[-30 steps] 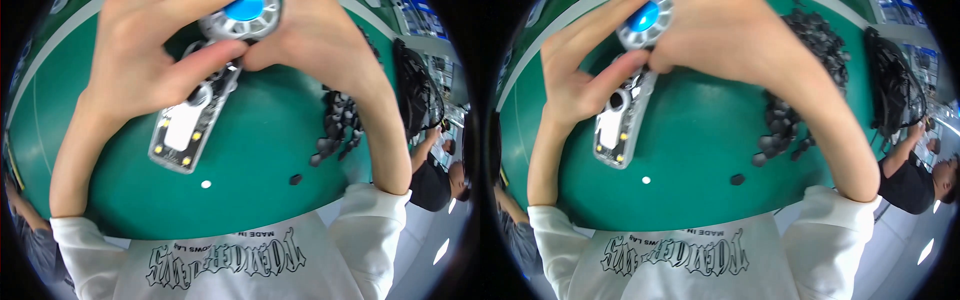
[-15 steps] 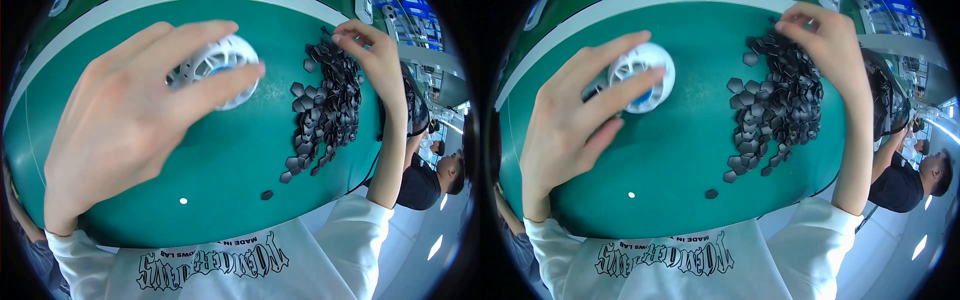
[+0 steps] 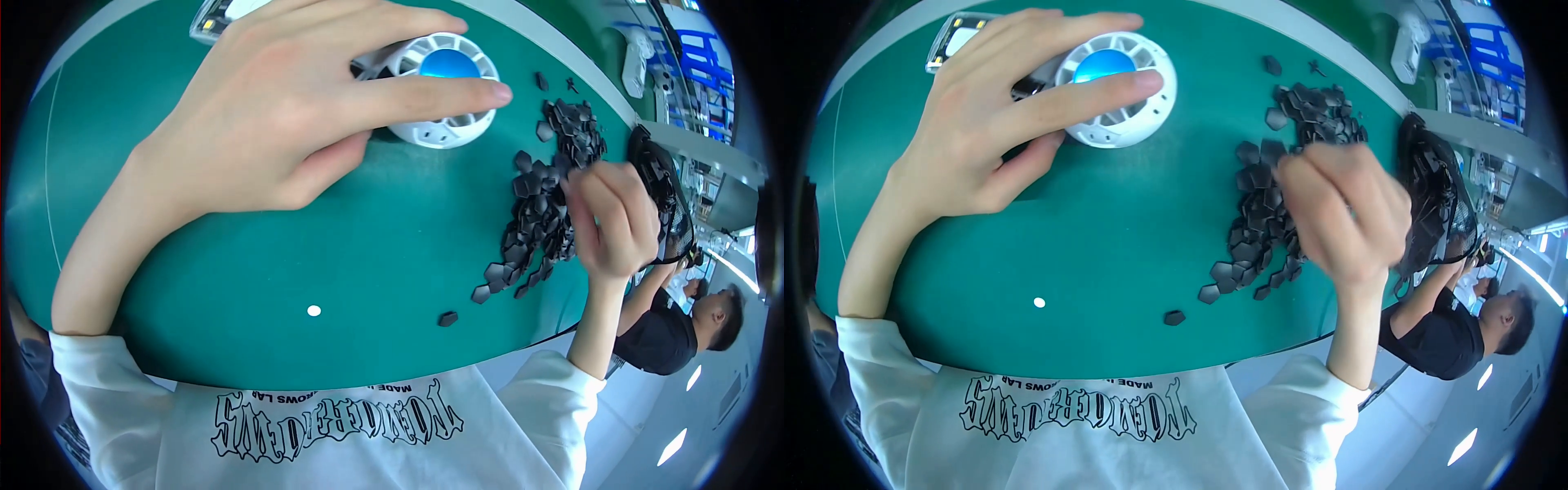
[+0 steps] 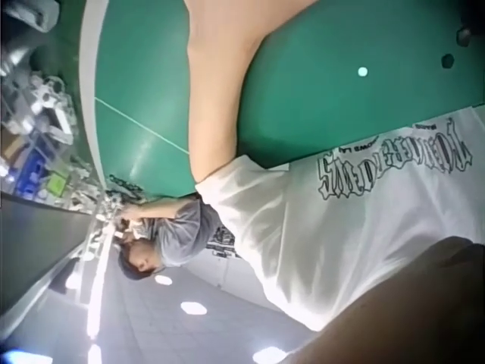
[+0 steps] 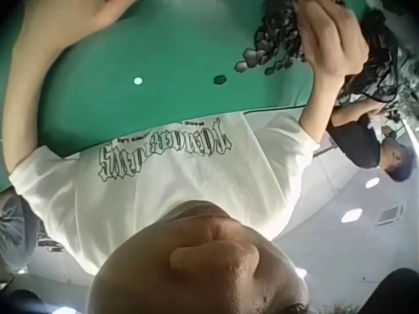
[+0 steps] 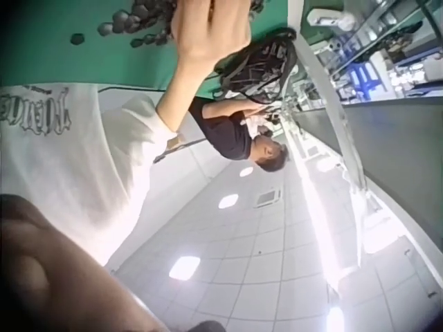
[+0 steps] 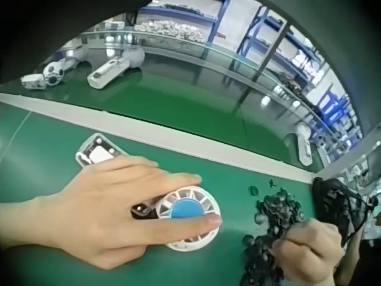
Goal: Assembling small plastic components onto a handheld electronic device or toy.
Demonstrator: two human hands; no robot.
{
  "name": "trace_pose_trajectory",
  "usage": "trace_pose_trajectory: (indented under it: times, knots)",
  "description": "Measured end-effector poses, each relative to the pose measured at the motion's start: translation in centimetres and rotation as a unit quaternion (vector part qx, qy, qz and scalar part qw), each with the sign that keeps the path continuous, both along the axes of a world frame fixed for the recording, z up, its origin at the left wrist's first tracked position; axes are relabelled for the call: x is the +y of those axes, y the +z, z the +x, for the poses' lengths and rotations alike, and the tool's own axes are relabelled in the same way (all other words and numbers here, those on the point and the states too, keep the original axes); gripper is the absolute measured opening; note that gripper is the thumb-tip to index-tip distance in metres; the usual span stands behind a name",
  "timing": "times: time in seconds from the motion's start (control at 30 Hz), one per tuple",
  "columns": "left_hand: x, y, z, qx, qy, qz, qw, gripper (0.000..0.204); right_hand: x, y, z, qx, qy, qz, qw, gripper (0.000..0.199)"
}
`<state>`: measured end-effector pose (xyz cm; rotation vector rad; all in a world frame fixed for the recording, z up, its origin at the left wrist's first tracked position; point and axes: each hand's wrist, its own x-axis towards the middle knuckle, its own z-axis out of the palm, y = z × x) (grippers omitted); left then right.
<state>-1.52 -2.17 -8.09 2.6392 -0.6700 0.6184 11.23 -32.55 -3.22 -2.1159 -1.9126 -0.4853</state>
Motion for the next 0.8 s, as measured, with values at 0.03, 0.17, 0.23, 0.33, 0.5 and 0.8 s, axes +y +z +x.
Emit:
trace_pose_trajectory:
  times: [0.03,0.17,0.23,0.33,0.5,0.8]
  knots:
    - [-0.1,-0.3,0.3,-0.02,-0.003,0.002,1.0,0.062,0.2,-0.1,-0.5,-0.014,0.023,0.024,0.999,0.021]
    - [1.9,-2.2,0.2,-0.102,-0.014,0.014,0.995,0.061,1.5,-0.4,-1.9,-0.026,0.084,0.073,0.993,0.03]
    - [1.7,-2.5,0.6,-0.146,-0.021,0.023,0.989,0.061,2.2,-0.4,-2.4,-0.006,0.108,0.075,0.991,0.033]
    - [1.6,-2.9,1.4,-0.208,-0.034,0.04,0.977,0.06,4.2,-1.5,-2.3,0.079,0.096,0.104,0.987,0.032]
    - [1.8,-2.7,2.2,-0.303,-0.052,0.082,0.948,0.059,6.0,0.3,-3.2,0.206,0.047,0.009,0.977,0.021]
    - [2.0,-0.4,1.2,-0.253,-0.045,0.003,0.966,0.052,9.0,-0.9,-4.7,0.265,-0.032,0.072,0.961,0.017]
